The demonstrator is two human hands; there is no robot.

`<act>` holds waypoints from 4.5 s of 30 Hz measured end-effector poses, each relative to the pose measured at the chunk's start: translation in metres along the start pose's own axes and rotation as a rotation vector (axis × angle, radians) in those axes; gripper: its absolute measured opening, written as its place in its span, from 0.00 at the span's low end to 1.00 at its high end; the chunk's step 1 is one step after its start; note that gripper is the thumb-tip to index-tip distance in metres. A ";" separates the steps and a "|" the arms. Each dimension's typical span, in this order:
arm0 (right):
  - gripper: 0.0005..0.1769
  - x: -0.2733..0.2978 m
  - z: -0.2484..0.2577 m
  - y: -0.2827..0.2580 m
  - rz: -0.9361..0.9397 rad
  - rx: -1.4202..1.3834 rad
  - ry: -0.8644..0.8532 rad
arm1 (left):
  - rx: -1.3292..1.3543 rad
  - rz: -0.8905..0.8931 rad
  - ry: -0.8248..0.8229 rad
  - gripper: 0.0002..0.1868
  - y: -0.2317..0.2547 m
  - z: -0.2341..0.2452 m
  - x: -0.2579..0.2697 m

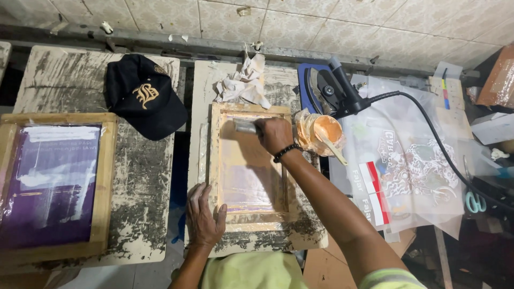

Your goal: The person uses a squeegee to spread orange ink across a screen printing frame placed on a workbench. They repeatedly pull the ink across the mesh to ensure even coverage. At one point, they use a wooden stick to scrape excess ink from the squeegee before resuming the spreading motion.

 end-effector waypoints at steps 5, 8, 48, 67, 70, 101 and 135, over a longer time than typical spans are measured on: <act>0.13 -0.027 -0.029 0.005 0.014 0.015 -0.049 | 0.017 0.009 -0.005 0.32 -0.002 -0.002 0.002; 0.07 -0.006 -0.025 -0.024 0.040 -0.117 -0.036 | 0.039 0.010 0.010 0.32 -0.001 -0.003 -0.001; 0.07 0.027 0.003 -0.017 0.008 -0.042 -0.203 | 0.025 -0.020 0.010 0.33 0.003 -0.004 -0.007; 0.06 0.087 0.022 -0.081 0.117 -0.069 -0.055 | 0.021 -0.027 0.004 0.33 0.002 -0.002 -0.004; 0.10 0.058 0.025 -0.054 0.112 -0.079 0.098 | 0.011 -0.035 0.003 0.32 0.006 0.001 -0.005; 0.12 0.090 -0.001 -0.088 -0.013 -0.178 0.014 | 0.039 -0.022 0.041 0.34 -0.001 -0.006 -0.006; 0.17 0.057 -0.027 -0.055 -0.003 0.062 0.014 | 0.037 -0.029 0.032 0.34 0.002 -0.003 -0.003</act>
Point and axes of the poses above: each hand's wrist, its own x-axis away from the middle knuckle, its own z-axis out of the back of the hand, y = z × x, the point moved 1 cm from there along -x, towards the middle knuckle, and after that the axes turned 15 degrees about z, right-handed, at the moved point
